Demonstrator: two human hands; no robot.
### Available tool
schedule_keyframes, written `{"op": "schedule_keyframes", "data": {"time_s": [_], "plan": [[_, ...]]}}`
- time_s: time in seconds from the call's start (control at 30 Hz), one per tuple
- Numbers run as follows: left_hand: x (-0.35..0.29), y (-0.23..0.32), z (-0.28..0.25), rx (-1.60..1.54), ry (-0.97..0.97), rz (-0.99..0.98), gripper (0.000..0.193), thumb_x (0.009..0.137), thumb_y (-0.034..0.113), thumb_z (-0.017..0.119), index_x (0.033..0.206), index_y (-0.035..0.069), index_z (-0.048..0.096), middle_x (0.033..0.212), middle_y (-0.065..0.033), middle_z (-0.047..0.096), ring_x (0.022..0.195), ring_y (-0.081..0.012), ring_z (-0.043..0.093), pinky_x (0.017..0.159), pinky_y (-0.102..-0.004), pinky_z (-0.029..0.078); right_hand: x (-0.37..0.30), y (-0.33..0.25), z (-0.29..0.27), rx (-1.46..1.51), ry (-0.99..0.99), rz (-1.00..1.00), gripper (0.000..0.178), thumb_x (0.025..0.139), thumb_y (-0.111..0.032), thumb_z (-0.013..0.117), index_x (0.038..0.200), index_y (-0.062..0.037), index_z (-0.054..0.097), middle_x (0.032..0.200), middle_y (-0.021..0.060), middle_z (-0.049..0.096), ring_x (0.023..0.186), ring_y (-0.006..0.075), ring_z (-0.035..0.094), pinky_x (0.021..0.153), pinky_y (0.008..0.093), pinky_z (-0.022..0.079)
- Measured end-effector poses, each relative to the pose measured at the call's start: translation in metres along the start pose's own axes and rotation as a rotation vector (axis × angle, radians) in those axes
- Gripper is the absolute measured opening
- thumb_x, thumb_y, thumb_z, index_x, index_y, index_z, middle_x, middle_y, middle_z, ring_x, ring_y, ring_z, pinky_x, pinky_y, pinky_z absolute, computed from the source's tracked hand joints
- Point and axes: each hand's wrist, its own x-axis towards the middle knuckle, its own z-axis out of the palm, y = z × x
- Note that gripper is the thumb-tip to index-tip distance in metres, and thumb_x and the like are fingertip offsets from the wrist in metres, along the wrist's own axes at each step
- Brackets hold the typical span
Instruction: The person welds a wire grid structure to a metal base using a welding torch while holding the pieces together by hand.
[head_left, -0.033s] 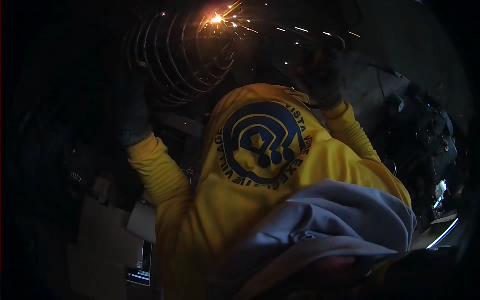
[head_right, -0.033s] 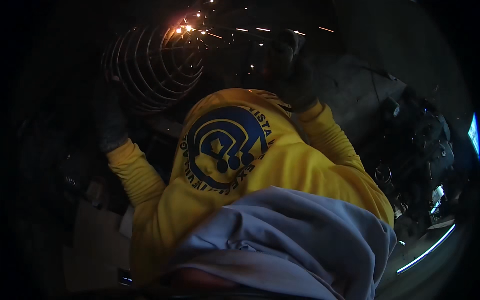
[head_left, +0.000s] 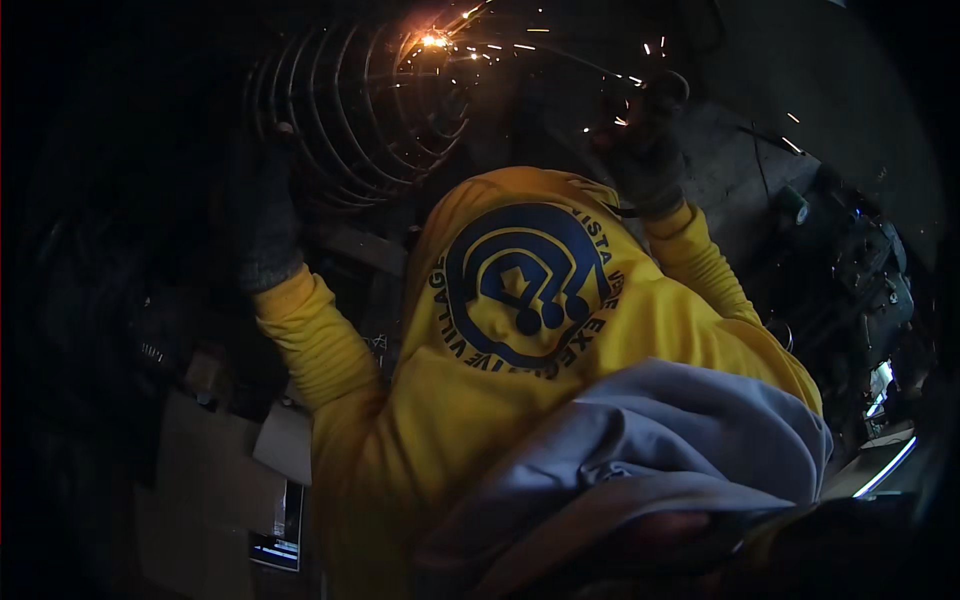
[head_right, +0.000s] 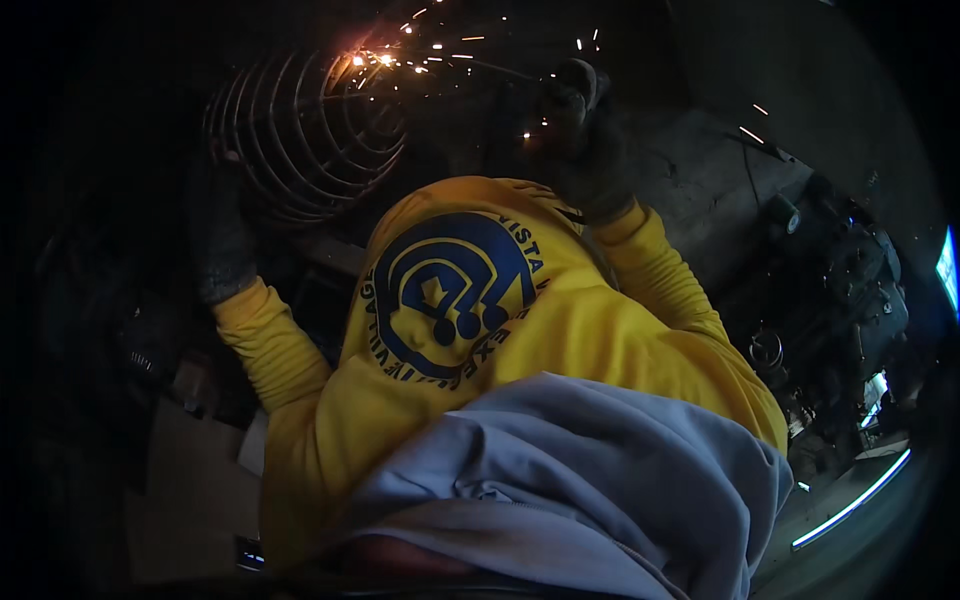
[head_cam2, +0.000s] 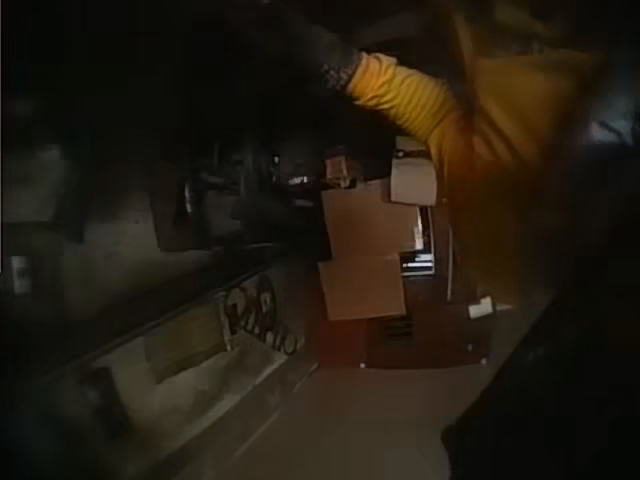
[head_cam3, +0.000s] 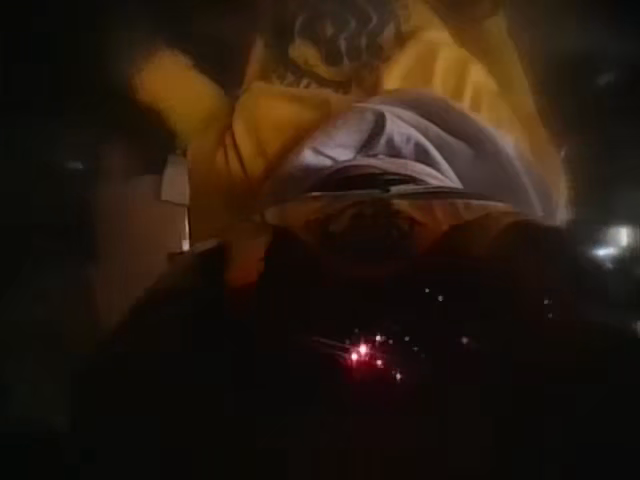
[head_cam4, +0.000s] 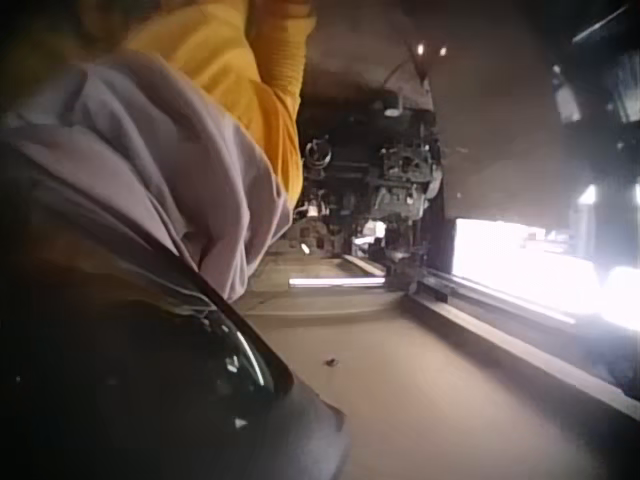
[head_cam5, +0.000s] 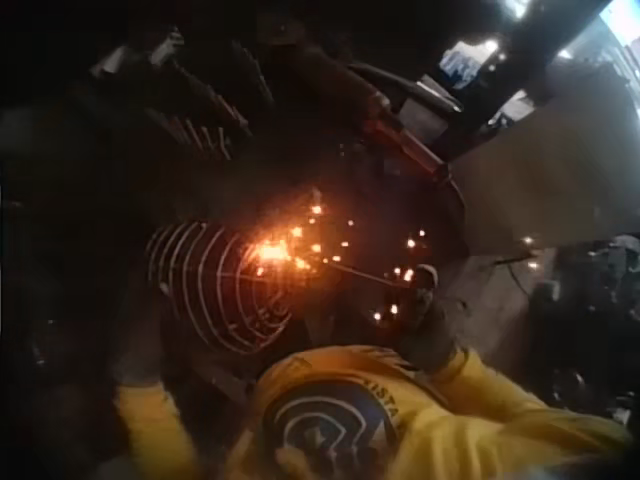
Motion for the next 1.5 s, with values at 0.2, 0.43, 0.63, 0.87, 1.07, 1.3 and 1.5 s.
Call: {"op": "schedule_keyframes", "data": {"time_s": [0.2,0.43,0.63,0.87,1.07,1.3,1.5], "plan": [[0.008,0.012,0.004,-0.482,-0.133,-0.489,0.051,0.091,0.025,0.071,0.132,-0.001,0.055,0.116,-0.0077,0.063,0.106,-0.0155,0.058,0.097,-0.0293,0.042,0.000,-0.003,0.007,0.588,0.108,0.251,0.033,0.082,-0.003,0.071,0.113,-0.0008,0.059,0.093,0.0056,0.067,0.083,0.0167,0.067,0.074,0.0301,0.054],[0.000,-0.008,0.009,-0.593,-0.087,-0.477,0.057,0.089,0.028,0.073,0.133,-0.003,0.053,0.122,-0.0102,0.062,0.107,-0.0167,0.057,0.097,-0.0284,0.041,-0.007,0.011,0.000,0.082,0.010,0.059,0.038,0.083,-0.005,0.072,0.118,0.0021,0.057,0.091,0.0065,0.068,0.085,0.0150,0.067,0.082,0.0312,0.054],[0.003,-0.012,0.010,-0.601,-0.107,-0.473,0.062,0.087,0.030,0.075,0.134,-0.003,0.052,0.128,-0.0126,0.060,0.115,-0.0196,0.055,0.101,-0.0319,0.039,-0.008,0.011,0.002,0.078,0.098,0.133,0.043,0.070,-0.015,0.083,0.107,-0.0017,0.065,0.096,0.0116,0.070,0.084,0.0232,0.068,0.078,0.0350,0.054],[0.001,-0.011,0.006,-0.623,-0.083,-0.603,0.032,0.091,0.025,0.072,0.106,-0.001,0.061,0.082,-0.0033,0.063,0.064,-0.0094,0.051,0.058,-0.0251,0.040,-0.004,0.017,0.004,0.061,0.018,0.166,0.040,0.082,-0.011,0.075,0.116,-0.0002,0.057,0.101,0.0074,0.066,0.083,0.0155,0.065,0.081,0.0322,0.052],[0.000,-0.023,-0.002,-0.172,-0.111,-0.244,0.042,0.092,0.032,0.068,0.117,-0.001,0.060,0.095,-0.0087,0.062,0.080,-0.0144,0.054,0.073,-0.0297,0.042,0.001,-0.006,0.003,0.319,-0.007,0.225,0.047,0.075,-0.001,0.079,0.117,-0.0032,0.058,0.099,0.0063,0.069,0.083,0.0129,0.067,0.077,0.0283,0.055],[0.003,-0.017,-0.004,-0.069,-0.381,-0.529,0.047,0.094,0.017,0.065,0.135,-0.003,0.052,0.127,-0.0082,0.058,0.115,-0.0151,0.053,0.101,-0.0303,0.040,-0.003,0.021,0.010,0.180,0.097,0.068,0.038,0.083,-0.008,0.074,0.116,-0.0009,0.057,0.102,0.0077,0.065,0.086,0.0142,0.064,0.076,0.0268,0.052],[0.004,0.001,0.002,-0.464,-0.107,-0.329,0.053,0.093,0.024,0.067,0.136,-0.002,0.051,0.129,-0.0109,0.057,0.114,-0.0182,0.054,0.101,-0.0318,0.040,0.001,0.004,0.009,0.487,0.038,0.111,0.047,0.079,0.000,0.073,0.122,-0.0058,0.055,0.105,0.0060,0.065,0.090,0.0214,0.065,0.077,0.0367,0.056]]}}
